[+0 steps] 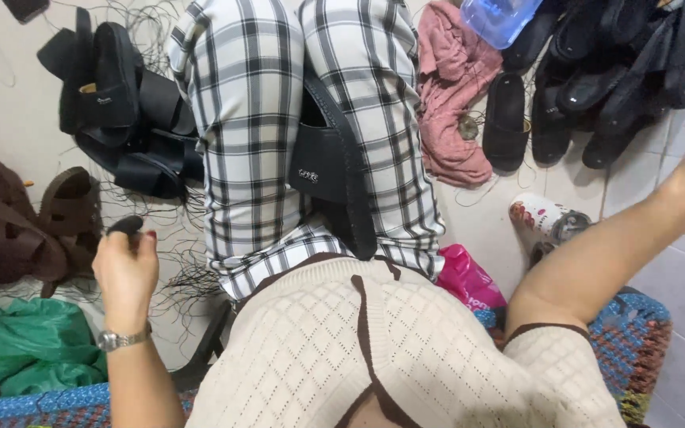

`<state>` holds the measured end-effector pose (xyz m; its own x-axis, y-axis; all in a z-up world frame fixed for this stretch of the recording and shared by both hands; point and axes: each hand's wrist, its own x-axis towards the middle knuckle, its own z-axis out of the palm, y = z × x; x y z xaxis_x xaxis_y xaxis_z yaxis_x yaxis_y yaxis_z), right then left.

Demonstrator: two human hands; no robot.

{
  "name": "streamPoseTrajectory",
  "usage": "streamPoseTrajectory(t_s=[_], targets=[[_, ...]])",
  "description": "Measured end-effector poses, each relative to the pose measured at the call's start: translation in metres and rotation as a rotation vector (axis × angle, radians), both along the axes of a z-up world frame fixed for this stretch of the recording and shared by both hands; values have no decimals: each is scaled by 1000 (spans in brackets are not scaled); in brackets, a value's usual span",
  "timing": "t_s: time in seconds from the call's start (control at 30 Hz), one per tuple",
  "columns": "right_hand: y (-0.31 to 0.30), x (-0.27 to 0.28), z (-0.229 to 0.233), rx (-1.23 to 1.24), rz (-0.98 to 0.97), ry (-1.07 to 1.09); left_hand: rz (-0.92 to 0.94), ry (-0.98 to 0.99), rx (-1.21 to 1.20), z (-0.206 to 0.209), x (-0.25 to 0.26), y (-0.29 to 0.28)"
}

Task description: Hand-sewing a black sandal using a needle and thread to repair or assemble it.

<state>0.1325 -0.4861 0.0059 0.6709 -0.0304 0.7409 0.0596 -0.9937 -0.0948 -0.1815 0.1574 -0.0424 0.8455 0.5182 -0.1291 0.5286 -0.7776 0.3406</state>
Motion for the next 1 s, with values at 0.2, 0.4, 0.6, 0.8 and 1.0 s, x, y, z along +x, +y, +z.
streamPoseTrajectory(t_s=[0.2,0.4,0.6,0.8,1.0], targets=[[124,-20,14,622,663,555,-472,-299,-297,77,94,-107],[237,-57,44,712,1209,957,-378,-74,-710,81,97,-121],[232,-59,32,1116,1383,1207,-358,-70,-1710,79,103,-147],[248,-44,34,1156,1108,1111,-501,-486,-858,63,111,-143],[258,-50,34,1202,1027,1111,-514,-372,-367,30,72,-151]])
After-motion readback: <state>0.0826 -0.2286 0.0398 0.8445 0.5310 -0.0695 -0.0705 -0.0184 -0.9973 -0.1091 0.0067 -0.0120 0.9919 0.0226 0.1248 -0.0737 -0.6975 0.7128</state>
